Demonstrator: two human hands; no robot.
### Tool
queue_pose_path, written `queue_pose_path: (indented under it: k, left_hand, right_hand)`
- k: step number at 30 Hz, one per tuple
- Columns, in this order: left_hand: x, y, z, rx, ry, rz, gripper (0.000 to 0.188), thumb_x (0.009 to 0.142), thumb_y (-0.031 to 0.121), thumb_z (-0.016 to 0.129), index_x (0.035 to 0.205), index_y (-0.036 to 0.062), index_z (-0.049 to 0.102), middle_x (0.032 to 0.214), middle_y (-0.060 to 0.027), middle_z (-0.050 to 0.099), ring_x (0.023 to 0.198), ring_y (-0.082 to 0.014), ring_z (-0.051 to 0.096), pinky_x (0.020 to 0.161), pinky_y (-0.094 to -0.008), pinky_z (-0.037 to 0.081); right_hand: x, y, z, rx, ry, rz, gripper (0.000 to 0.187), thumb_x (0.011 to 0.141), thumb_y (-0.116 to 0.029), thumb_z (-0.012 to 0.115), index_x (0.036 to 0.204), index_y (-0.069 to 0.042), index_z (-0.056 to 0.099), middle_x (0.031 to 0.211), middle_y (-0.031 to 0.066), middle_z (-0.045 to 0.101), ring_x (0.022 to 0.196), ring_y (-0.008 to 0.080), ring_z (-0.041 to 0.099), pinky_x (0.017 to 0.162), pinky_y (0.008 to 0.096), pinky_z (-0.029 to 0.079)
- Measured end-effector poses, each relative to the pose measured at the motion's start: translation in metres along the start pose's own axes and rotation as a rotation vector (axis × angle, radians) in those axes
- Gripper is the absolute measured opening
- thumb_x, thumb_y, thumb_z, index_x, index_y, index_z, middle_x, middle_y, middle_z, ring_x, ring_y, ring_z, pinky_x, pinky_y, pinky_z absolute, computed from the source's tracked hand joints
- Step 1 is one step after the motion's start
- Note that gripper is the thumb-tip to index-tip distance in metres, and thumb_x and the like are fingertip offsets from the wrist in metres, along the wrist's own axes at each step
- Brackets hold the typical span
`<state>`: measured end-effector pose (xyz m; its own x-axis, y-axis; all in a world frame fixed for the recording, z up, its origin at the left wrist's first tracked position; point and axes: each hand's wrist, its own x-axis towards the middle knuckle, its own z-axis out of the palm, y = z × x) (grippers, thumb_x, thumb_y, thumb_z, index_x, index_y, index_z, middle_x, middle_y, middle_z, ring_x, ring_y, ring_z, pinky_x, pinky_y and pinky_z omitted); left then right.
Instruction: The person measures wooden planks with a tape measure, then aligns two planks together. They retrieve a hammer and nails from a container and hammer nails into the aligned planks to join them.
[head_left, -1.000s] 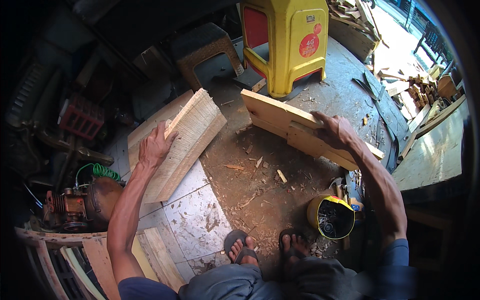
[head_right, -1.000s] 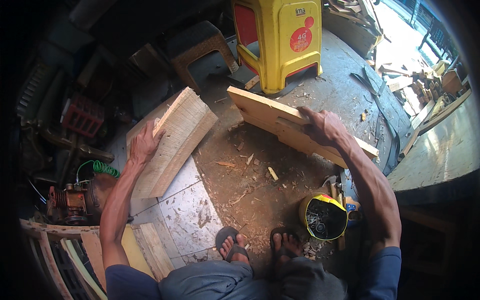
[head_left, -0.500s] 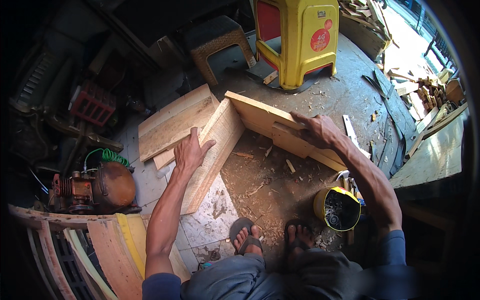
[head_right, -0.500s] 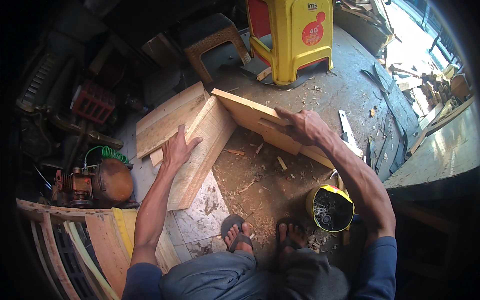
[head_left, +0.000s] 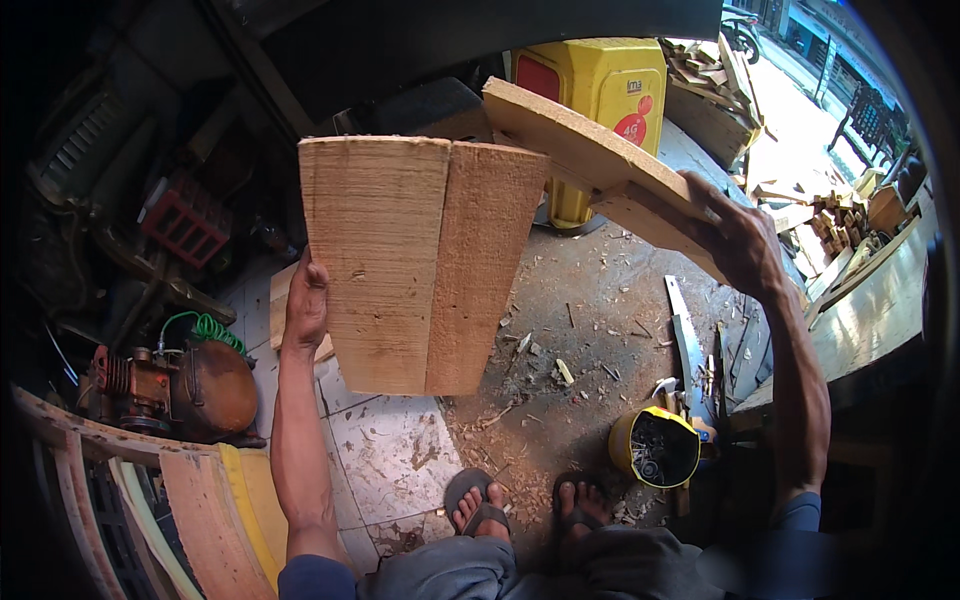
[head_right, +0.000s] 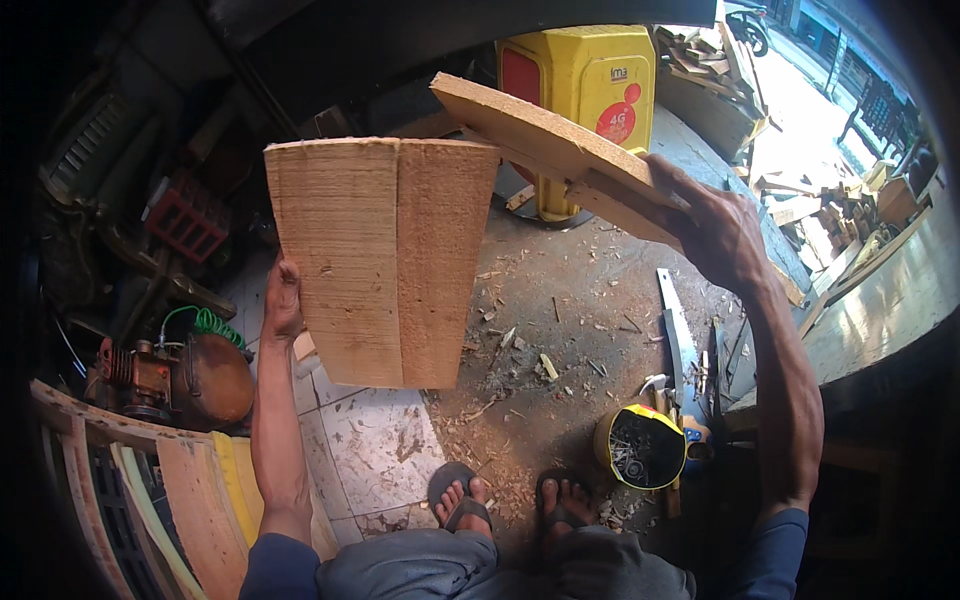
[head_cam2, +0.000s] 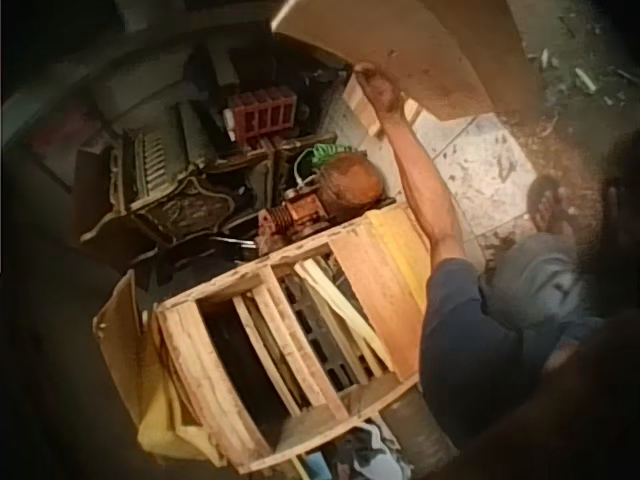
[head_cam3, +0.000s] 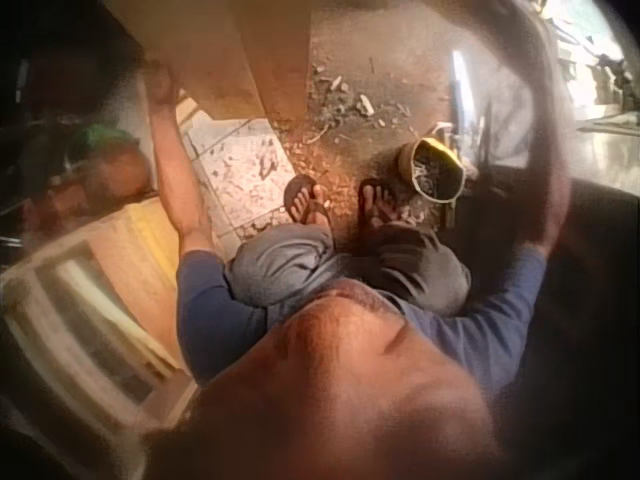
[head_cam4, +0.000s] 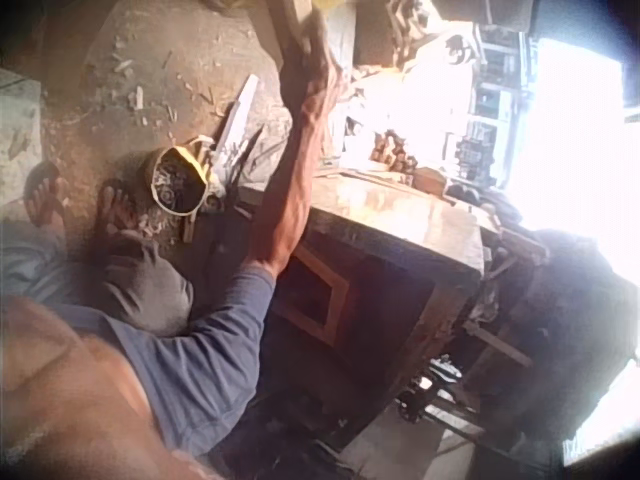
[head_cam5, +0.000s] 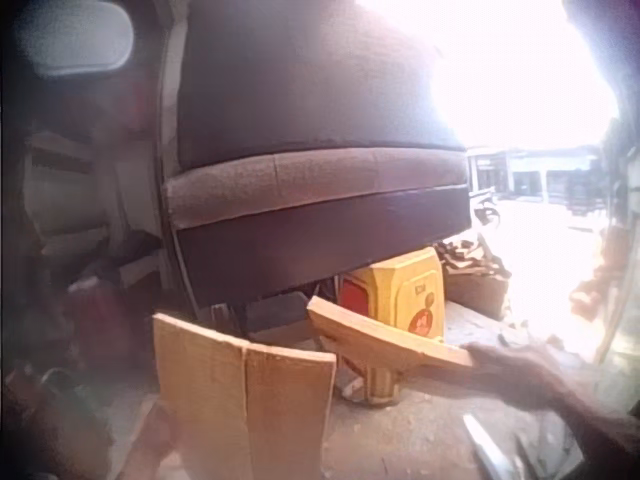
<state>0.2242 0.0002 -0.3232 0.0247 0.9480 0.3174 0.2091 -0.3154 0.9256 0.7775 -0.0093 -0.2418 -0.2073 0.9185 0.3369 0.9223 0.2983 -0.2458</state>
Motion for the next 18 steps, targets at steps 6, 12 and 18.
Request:
queue_pose_path:
  k: [6, 12, 18]
  left_hand:
    - [0.043, -0.083, 0.039, -0.909, -0.061, -0.023, 0.073, 0.100, 0.063, 0.049, 0.147, 0.0084, 0.040, 0.128, -0.0133, 0.058, 0.125, -0.0251, 0.057, 0.096, -0.0411, 0.057]
    - [0.084, -0.106, 0.084, -1.296, -0.984, 0.163, 0.068, 0.096, 0.048, 0.065, 0.139, -0.0003, 0.044, 0.122, -0.0273, 0.056, 0.119, -0.0421, 0.059, 0.094, -0.0565, 0.058]
    - [0.077, -0.082, 0.087, -1.350, -0.819, 0.032, 0.076, 0.098, 0.063, 0.052, 0.138, -0.0002, 0.047, 0.126, -0.0267, 0.059, 0.120, -0.0405, 0.060, 0.098, -0.0510, 0.055]
  right_hand:
    - [-0.037, -0.028, -0.044, 0.029, 0.225, -0.185, 0.060, 0.087, -0.012, 0.077, 0.143, -0.023, 0.058, 0.108, 0.0179, 0.075, 0.090, 0.0306, 0.077, 0.071, 0.0417, 0.062]
    - [-0.039, -0.079, -0.066, -0.076, 0.370, -0.481, 0.061, 0.082, -0.003, 0.079, 0.139, -0.013, 0.061, 0.098, 0.0157, 0.075, 0.077, 0.0268, 0.075, 0.063, 0.0371, 0.061]
    - [-0.007, -0.101, -0.097, -0.205, 0.530, -0.680, 0.030, 0.081, -0.015, 0.080, 0.109, -0.014, 0.069, 0.110, 0.0071, 0.076, 0.110, 0.0276, 0.071, 0.102, 0.0537, 0.048]
